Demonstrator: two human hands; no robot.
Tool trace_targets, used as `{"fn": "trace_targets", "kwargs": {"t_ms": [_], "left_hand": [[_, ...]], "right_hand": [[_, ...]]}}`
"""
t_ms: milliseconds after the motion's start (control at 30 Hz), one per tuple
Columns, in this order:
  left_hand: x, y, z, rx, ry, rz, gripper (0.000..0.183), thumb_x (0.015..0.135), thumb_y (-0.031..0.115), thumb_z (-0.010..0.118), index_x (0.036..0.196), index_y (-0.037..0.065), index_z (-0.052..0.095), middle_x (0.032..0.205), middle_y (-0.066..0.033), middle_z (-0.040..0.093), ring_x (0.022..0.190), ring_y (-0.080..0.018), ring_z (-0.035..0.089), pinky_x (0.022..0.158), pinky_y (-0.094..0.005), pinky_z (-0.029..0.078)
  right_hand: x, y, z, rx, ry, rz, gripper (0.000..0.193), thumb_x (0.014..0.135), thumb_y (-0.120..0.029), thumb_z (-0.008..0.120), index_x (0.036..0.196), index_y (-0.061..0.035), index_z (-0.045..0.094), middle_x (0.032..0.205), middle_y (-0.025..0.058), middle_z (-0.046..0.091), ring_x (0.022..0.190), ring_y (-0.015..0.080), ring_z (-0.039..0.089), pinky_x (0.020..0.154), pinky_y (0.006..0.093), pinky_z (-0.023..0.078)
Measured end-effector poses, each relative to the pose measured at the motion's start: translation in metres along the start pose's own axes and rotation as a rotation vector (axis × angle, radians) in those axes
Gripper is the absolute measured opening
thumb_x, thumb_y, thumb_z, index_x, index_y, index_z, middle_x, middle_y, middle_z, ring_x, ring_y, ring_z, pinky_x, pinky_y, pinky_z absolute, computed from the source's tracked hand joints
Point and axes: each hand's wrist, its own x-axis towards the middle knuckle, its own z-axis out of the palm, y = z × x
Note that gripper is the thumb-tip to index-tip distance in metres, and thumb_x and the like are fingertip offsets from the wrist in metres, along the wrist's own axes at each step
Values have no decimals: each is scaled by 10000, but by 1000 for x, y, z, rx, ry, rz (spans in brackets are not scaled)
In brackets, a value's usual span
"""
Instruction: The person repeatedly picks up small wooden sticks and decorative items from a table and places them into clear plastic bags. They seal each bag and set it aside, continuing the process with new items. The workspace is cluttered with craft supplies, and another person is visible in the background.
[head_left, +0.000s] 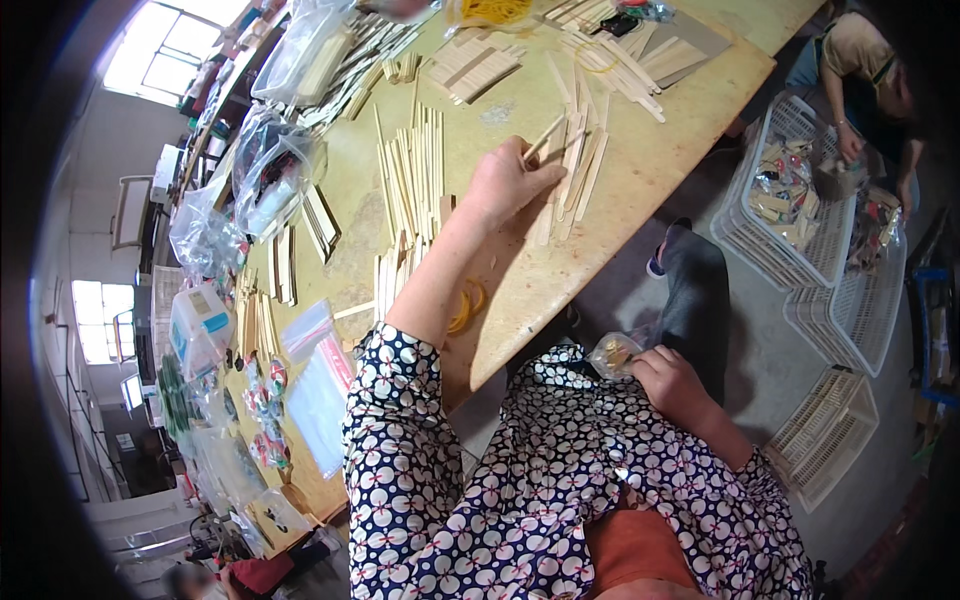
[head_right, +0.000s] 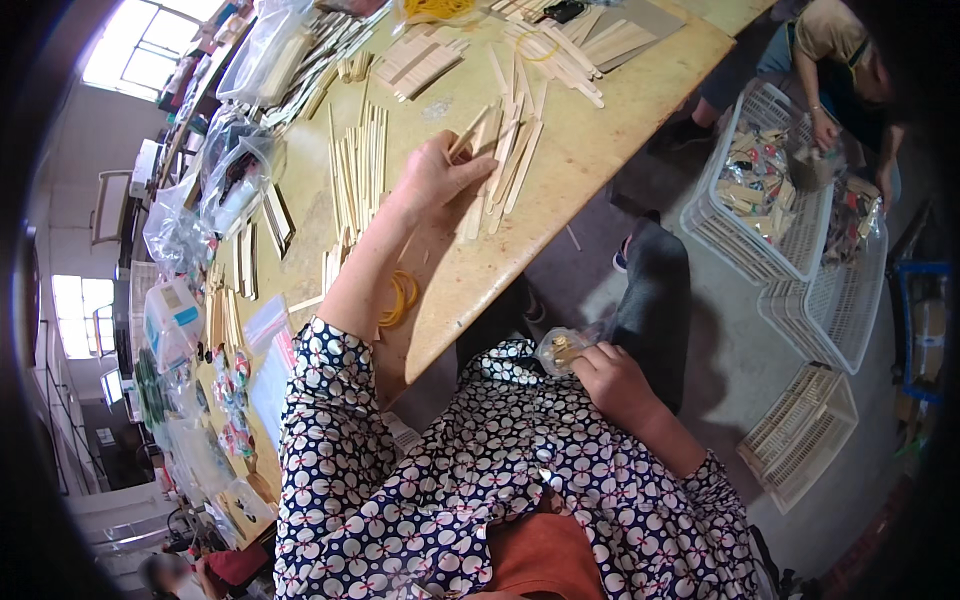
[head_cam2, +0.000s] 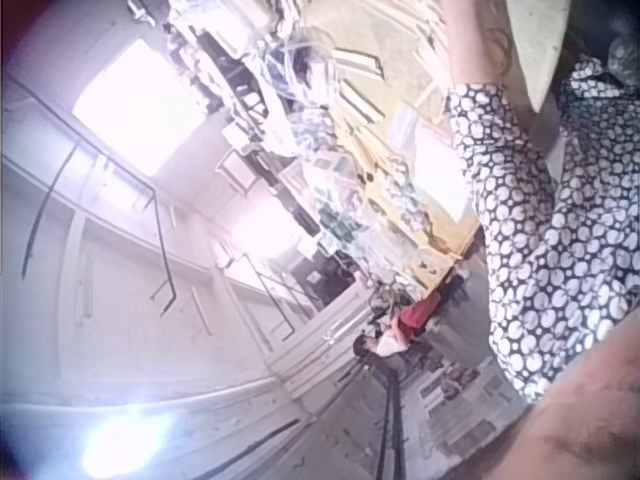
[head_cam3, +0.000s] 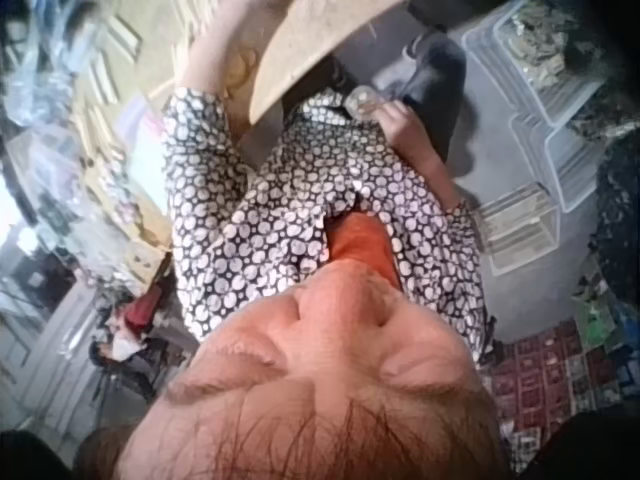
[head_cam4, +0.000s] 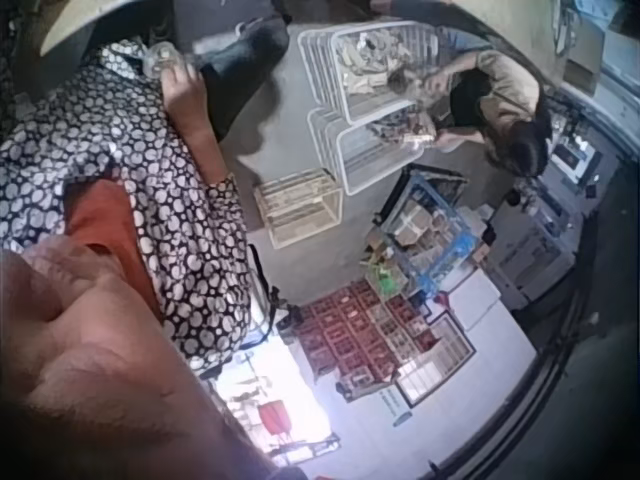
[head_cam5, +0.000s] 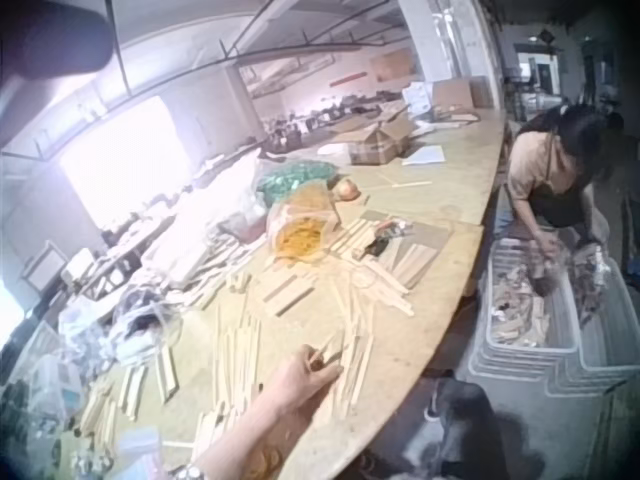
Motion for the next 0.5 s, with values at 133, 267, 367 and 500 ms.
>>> {"fn": "trace_targets", "kwargs": {"t_ms": [133,267,367,500], "left_hand": [[9,-22,-18,-208,-115,-128,315,853,271,795,737,32,626,638,19,576,615,-76,497,574,-274,437],[5,-39,-34,-541,-168,-262,216,884,231,771,765,87,663,663,43,605,527,-48,477,470,-227,347],[1,-40,-39,-542,-169,-258,192,888,215,762,774,101,657,665,59,601,532,-35,476,467,-213,337],[-1,-42,-44,-529,-238,-266,137,892,184,742,815,104,662,686,66,606,553,-24,486,476,-201,342]], "right_hand": [[-4,1,2,25,14,22,157,785,-127,571,878,-24,644,867,105,616,842,288,598,743,386,482],[-4,0,1,34,-3,46,167,785,-113,567,902,-23,647,880,104,617,854,287,597,750,388,481],[-5,2,2,27,-20,44,170,784,-97,564,915,-26,645,887,99,613,856,282,596,749,384,480],[-4,3,3,9,-31,22,168,785,-98,564,916,-32,645,883,92,609,856,272,595,745,375,479]]}}
